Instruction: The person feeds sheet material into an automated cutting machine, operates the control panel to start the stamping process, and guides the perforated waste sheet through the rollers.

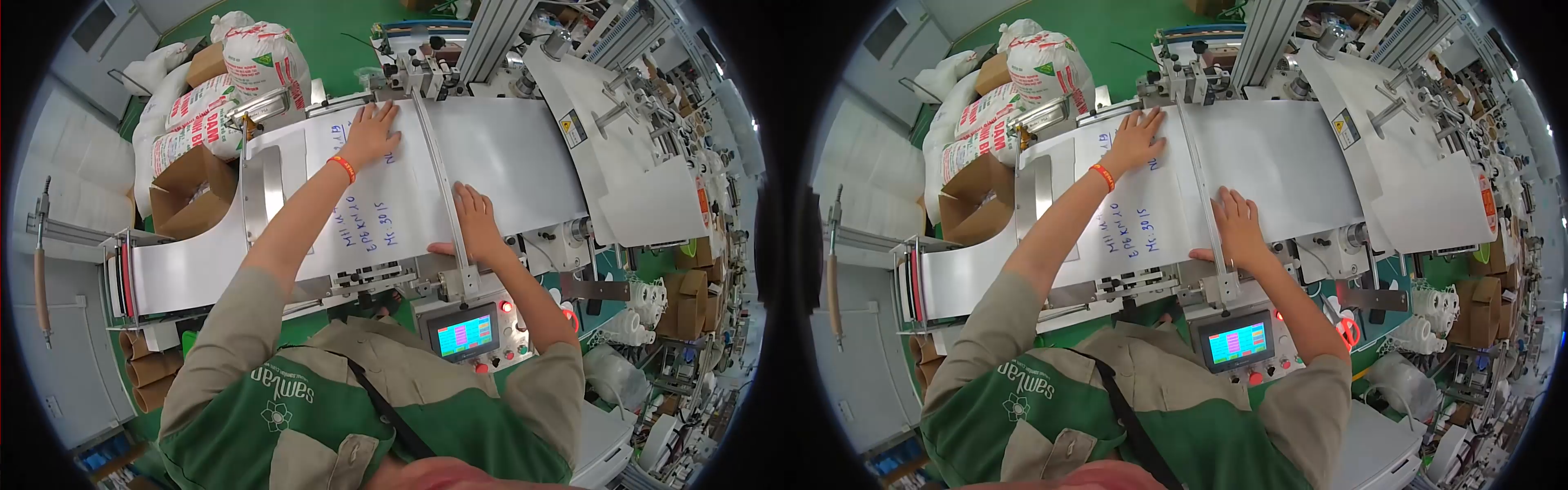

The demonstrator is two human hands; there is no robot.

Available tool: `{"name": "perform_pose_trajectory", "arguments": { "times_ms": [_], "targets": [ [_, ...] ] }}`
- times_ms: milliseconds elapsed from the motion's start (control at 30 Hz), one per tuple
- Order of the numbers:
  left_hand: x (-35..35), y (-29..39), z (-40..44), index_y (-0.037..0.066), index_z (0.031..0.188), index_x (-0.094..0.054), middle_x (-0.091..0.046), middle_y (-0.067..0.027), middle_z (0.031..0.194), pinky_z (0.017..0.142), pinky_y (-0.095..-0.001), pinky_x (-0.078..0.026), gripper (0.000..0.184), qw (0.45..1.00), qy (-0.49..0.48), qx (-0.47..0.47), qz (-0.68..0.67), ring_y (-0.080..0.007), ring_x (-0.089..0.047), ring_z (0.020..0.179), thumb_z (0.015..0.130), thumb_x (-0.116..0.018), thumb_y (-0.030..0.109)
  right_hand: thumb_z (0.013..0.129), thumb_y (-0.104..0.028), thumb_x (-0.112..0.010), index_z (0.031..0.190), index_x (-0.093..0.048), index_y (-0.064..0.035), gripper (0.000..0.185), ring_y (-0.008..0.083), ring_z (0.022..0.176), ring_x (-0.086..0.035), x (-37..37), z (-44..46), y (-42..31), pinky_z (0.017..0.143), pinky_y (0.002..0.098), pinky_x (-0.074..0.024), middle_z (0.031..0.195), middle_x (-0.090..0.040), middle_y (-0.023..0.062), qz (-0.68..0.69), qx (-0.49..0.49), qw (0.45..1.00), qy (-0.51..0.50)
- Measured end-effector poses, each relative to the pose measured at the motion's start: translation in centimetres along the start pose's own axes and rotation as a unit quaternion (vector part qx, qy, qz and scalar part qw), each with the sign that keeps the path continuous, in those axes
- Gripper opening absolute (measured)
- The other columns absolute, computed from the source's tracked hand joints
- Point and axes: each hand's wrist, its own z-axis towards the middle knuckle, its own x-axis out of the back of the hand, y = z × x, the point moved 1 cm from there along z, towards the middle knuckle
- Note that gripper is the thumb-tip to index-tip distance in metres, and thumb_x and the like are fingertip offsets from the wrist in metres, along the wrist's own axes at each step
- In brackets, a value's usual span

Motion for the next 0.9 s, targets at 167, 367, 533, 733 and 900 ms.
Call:
{"name": "perform_pose_trajectory", "arguments": {
  "times_ms": [167,367,533,733,900],
  "targets": [
    [-1.4,3.7,-3.8,0.002,0.144,-0.031,-0.03,-0.021,0.15,0.113,-0.0514,-0.02,0.066,1.0,0.028,0.002,-0.006,-0.0429,-0.025,0.138,0.093,-0.047,0.04,0.07,-0.054,-0.072,0.134,-0.046,-0.0083,0.083,0.0361,0.134,-0.032,-1.1,-0.3,3.5,0.11,0.0486,-0.0251,0.144,-0.035,0.0184,0.126,0.029,0.992,0.005],
    [5.4,12.8,-14.4,0.005,0.148,-0.023,-0.018,-0.0216,0.154,0.115,-0.0532,-0.015,0.071,0.954,-0.211,-0.186,-0.098,-0.0444,-0.015,0.142,0.092,-0.05,0.04,0.08,-0.015,-0.07,0.122,-0.058,-0.0078,0.044,0.0313,0.124,-0.048,3.0,-5.1,3.2,0.104,0.0372,-0.0382,0.135,-0.05,0.0137,0.284,-0.089,0.936,0.191],
    [23.8,17.0,-16.5,0.01,0.131,-0.053,-0.053,-0.015,0.133,0.115,-0.0536,-0.013,0.042,0.848,-0.3,-0.158,-0.407,-0.0362,-0.04,0.133,0.094,-0.052,0.03,0.083,-0.006,-0.065,0.11,-0.064,-0.0032,0.028,0.0255,0.113,-0.057,6.1,-15.0,0.2,0.096,0.0341,-0.0428,0.121,-0.06,0.0124,0.297,-0.175,0.878,0.332],
    [42.9,21.1,-24.3,0.016,0.117,-0.059,-0.058,-0.0103,0.125,0.112,-0.0545,-0.015,0.03,0.667,-0.039,-0.314,-0.674,-0.0318,-0.042,0.13,0.089,-0.061,0.027,0.088,-0.002,-0.06,0.103,-0.065,-0.0026,0.015,0.0119,0.085,-0.058,1.1,-26.2,-6.9,0.075,0.0244,-0.0456,0.098,-0.065,0.0059,0.44,-0.395,0.69,0.417],
    [46.4,23.4,-33.7,0.021,0.104,-0.061,-0.057,-0.0084,0.126,0.114,-0.0525,-0.011,0.018,0.646,-0.022,-0.21,-0.733,-0.0295,-0.038,0.132,0.088,-0.063,0.029,0.083,-0.001,-0.063,0.095,-0.067,-0.0018,0.013,0.0226,0.093,-0.063,0.9,-31.2,-17.1,0.083,0.0314,-0.0485,0.101,-0.064,0.0104,0.253,-0.282,0.846,0.375]
  ]
}}
